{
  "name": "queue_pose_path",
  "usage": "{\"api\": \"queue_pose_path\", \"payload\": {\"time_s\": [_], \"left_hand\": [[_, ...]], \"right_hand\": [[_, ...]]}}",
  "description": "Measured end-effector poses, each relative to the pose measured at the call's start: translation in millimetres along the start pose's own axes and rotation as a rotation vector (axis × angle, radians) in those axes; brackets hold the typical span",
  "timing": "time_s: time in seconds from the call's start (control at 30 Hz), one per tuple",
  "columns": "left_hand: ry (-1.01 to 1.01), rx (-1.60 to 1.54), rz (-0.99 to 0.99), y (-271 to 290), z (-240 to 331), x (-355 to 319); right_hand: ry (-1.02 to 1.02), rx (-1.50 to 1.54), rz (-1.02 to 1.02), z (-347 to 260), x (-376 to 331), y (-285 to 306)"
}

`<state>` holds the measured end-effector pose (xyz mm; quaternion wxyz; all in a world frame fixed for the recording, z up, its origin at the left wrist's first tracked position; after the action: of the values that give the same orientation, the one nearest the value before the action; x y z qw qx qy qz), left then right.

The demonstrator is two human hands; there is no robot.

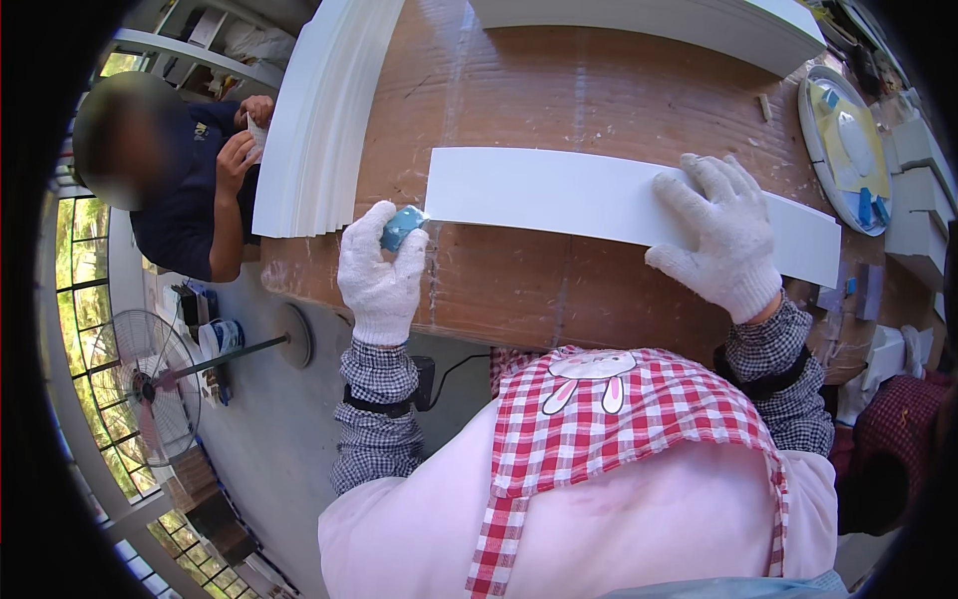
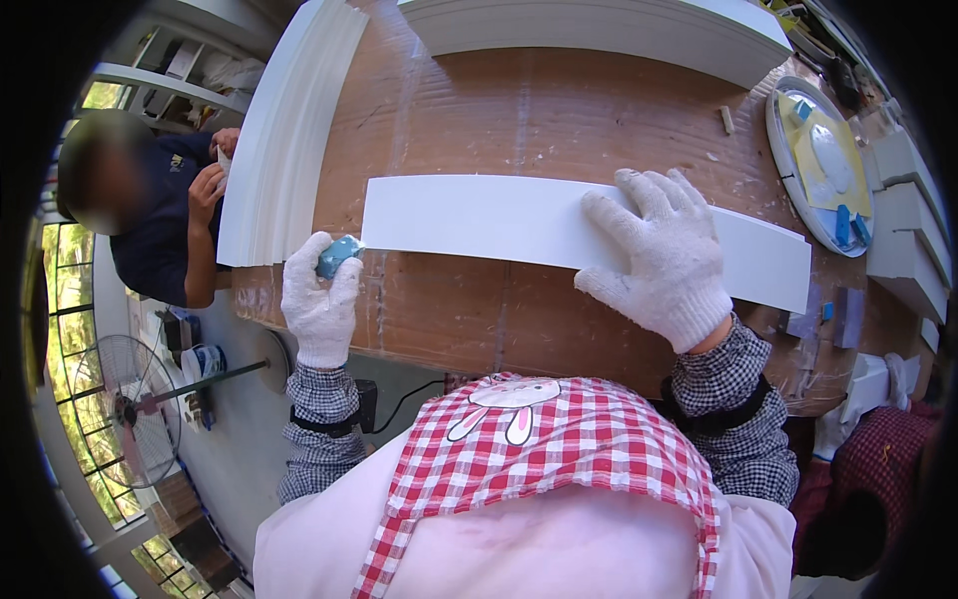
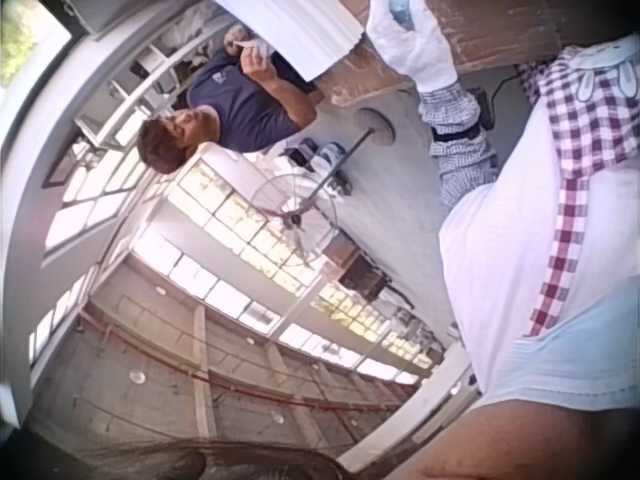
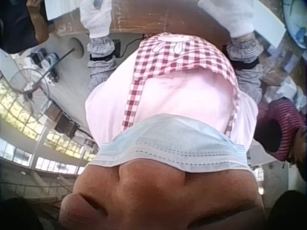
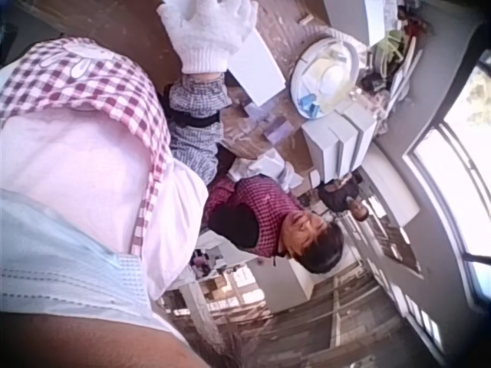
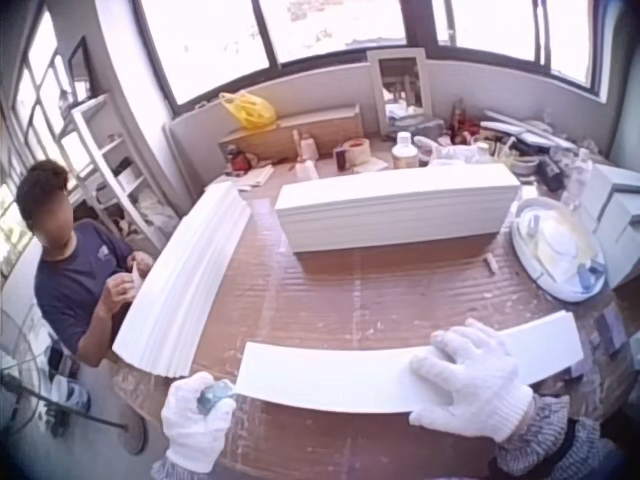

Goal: Sanding and smoothing white rectangular furniture components using sanding blocks and inspect the surfaces.

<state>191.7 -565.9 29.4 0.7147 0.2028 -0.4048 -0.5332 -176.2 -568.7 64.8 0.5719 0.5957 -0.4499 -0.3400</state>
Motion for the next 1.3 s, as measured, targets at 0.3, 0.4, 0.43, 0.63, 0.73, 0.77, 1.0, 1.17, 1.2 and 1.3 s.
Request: {"api": "queue_pose_path", "payload": {"time_s": [0.3, 0.4, 0.43, 0.63, 0.73, 0.77, 1.0, 1.17, 1.2, 1.3], "left_hand": [[-0.081, -0.021, 0.025, 0.1, 4.0, 0.1], [0.036, 0.013, 0.112, 2.0, 0.5, 0.7], [0.03, 0.014, 0.091, 1.8, 0.3, 1.4], [-0.06, 0.002, 0.083, 3.3, 0.2, 1.0], [0.022, -0.136, -0.045, -1.8, -3.2, 0.9], [0.013, -0.139, -0.033, -1.7, -3.1, 0.5], [0.001, -0.102, 0.024, -1.5, -4.2, -2.0], [0.075, -0.197, -0.044, -4.4, -12.2, 7.3], [0.116, -0.232, -0.079, -5.8, -14.9, 10.9], [0.184, -0.334, -0.136, -10.9, -19.0, 26.7]], "right_hand": [[-0.008, 0.003, -0.001, 0.0, 0.1, 0.6], [-0.014, -0.003, -0.019, 0.3, -0.1, -0.2], [-0.018, -0.004, -0.02, 0.2, -0.3, -0.4], [-0.023, -0.016, -0.024, 0.3, -1.4, -2.5], [-0.024, -0.018, -0.023, 0.8, -1.1, -2.9], [-0.028, -0.027, -0.028, 1.0, -1.1, -3.1], [-0.026, -0.01, -0.015, 1.2, -1.7, -3.2], [-0.031, -0.026, -0.024, 0.8, -1.3, -2.6], [-0.021, -0.018, -0.007, 0.8, -0.9, -1.8], [-0.009, -0.006, 0.001, 1.8, -0.2, -0.9]]}}
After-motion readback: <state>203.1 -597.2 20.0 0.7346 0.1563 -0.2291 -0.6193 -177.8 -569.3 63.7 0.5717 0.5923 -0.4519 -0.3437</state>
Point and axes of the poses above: each hand's wrist, its own x-axis towards the middle knuckle, its own y-axis out of the back of the hand, z = x × y, the point moved 3 cm from there along x, towards the middle knuckle, and after that the axes turned 5 degrees about y, right-handed, at the moved point
